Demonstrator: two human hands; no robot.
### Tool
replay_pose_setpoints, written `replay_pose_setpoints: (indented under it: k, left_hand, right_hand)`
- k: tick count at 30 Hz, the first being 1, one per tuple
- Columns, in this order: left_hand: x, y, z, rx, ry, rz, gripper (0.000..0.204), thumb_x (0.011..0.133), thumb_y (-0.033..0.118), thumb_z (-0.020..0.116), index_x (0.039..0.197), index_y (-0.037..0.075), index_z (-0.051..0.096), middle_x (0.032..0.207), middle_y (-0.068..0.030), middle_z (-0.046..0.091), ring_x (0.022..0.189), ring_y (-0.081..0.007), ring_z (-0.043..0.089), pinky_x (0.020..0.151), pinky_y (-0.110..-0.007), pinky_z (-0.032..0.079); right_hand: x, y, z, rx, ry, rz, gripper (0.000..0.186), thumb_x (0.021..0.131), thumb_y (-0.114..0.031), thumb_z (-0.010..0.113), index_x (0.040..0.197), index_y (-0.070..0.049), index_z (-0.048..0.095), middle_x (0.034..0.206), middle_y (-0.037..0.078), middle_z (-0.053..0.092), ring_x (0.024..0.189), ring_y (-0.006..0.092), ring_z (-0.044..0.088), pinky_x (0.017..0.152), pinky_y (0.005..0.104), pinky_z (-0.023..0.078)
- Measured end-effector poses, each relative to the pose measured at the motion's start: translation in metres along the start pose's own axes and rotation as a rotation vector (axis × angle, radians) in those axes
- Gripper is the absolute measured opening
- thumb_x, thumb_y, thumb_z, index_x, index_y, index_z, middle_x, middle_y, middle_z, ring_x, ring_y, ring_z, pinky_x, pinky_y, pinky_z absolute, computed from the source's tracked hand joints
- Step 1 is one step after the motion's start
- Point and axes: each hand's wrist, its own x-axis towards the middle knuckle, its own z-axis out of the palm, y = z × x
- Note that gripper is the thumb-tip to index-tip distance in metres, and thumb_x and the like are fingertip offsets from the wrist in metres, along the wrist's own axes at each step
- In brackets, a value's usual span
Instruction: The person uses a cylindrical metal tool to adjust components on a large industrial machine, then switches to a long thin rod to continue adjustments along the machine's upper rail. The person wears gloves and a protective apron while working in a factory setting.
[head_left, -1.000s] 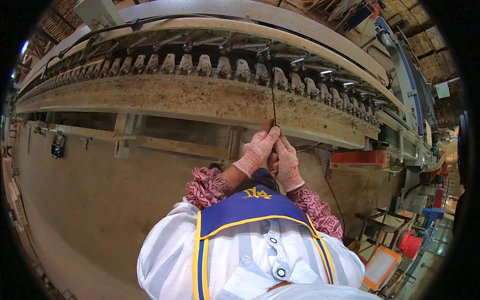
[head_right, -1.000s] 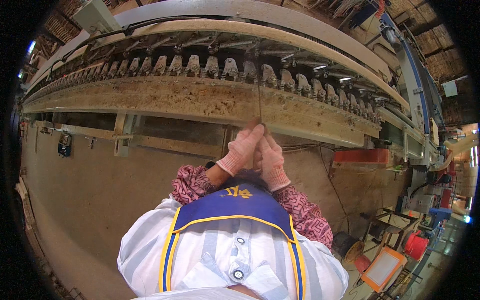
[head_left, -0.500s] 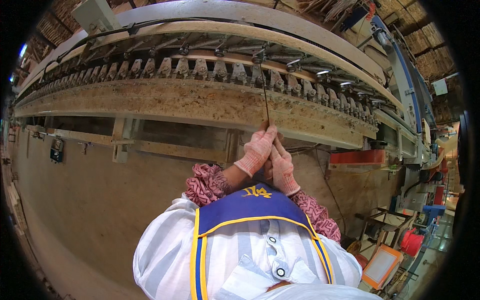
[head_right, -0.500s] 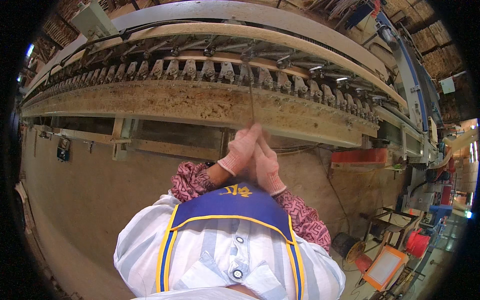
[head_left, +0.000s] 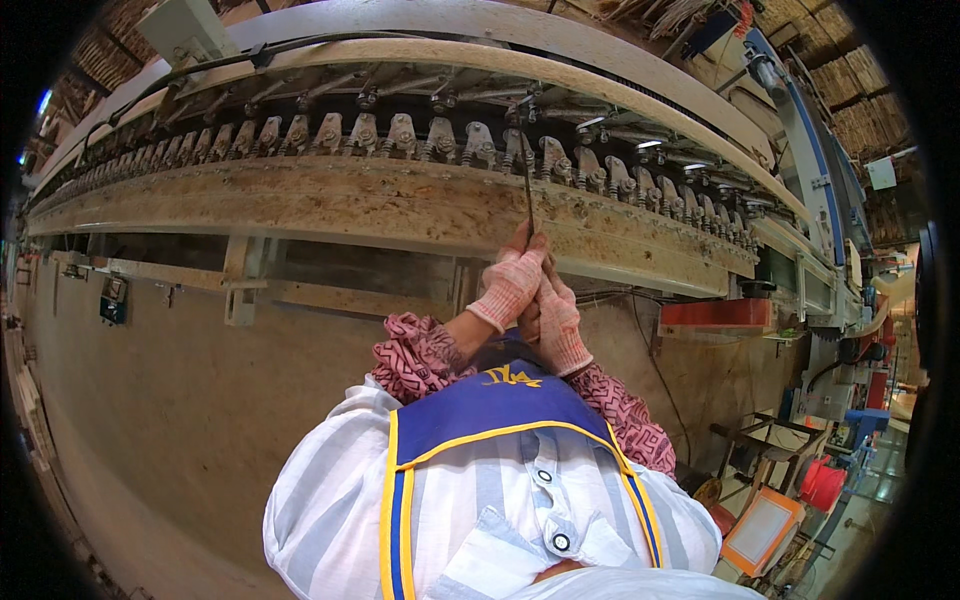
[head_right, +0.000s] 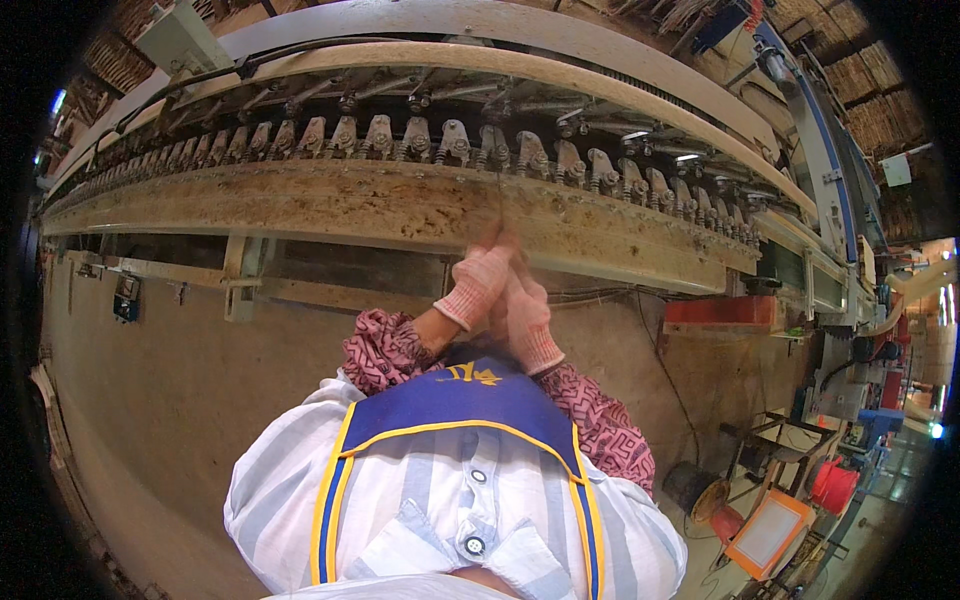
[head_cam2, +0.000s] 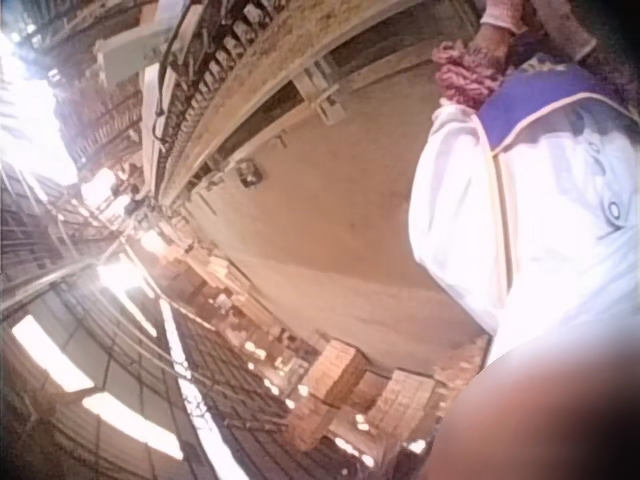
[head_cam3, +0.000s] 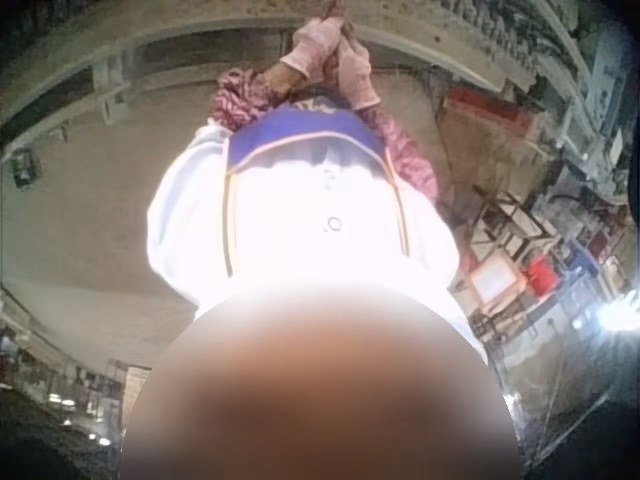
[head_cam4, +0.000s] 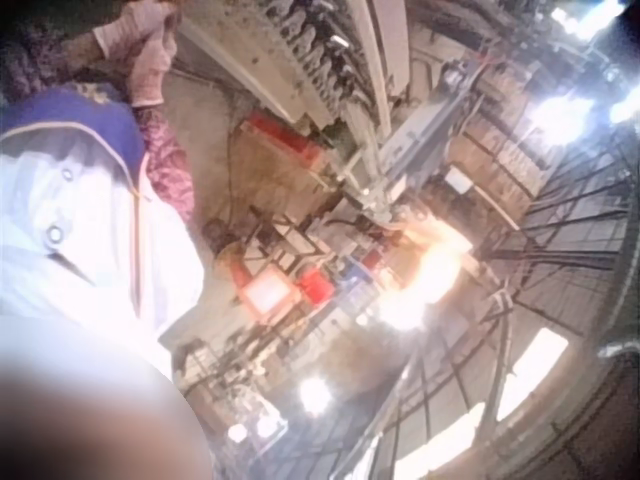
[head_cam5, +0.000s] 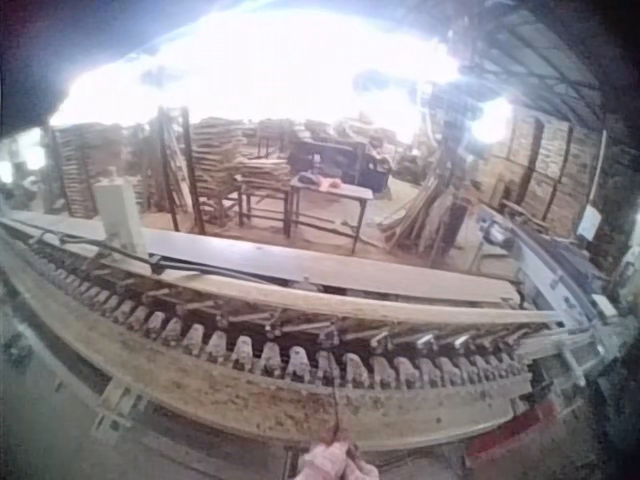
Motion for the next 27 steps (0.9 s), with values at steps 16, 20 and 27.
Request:
replay_pose_setpoints:
  k: [16, 20, 27]
  left_hand:
    - [-0.002, -0.002, 0.008, -0.398, 0.006, 0.046, 0.039, 0.102, 0.036, 0.060, 0.137, 0.018, 0.061, 0.094, -0.0046, 0.070, 0.085, -0.0165, 0.065, 0.077, -0.030, 0.050]
    - [0.002, -0.012, 0.013, -0.288, 0.108, 0.155, 0.042, 0.102, 0.037, 0.060, 0.141, 0.021, 0.058, 0.098, -0.0042, 0.071, 0.087, -0.0165, 0.064, 0.080, -0.030, 0.049]
    - [0.000, 0.007, 0.003, 0.172, 0.016, -0.053, 0.051, 0.102, 0.052, 0.053, 0.146, 0.027, 0.054, 0.126, -0.0076, 0.068, 0.114, -0.0268, 0.064, 0.093, -0.037, 0.047]
  right_hand:
    - [-0.009, -0.001, 0.014, 0.136, -0.024, -0.051, 0.029, 0.107, -0.031, 0.055, 0.134, -0.026, 0.061, 0.057, -0.008, 0.046, 0.039, 0.0069, 0.039, 0.033, 0.0232, 0.029]
    - [-0.004, -0.002, 0.016, 0.142, 0.026, 0.001, 0.029, 0.107, -0.031, 0.055, 0.134, -0.025, 0.061, 0.058, -0.007, 0.047, 0.040, 0.0070, 0.041, 0.034, 0.0230, 0.030]
    - [0.007, 0.014, -0.008, 0.014, -0.082, -0.153, 0.030, 0.106, -0.030, 0.057, 0.135, -0.023, 0.060, 0.060, -0.007, 0.047, 0.042, 0.0061, 0.042, 0.035, 0.0226, 0.032]
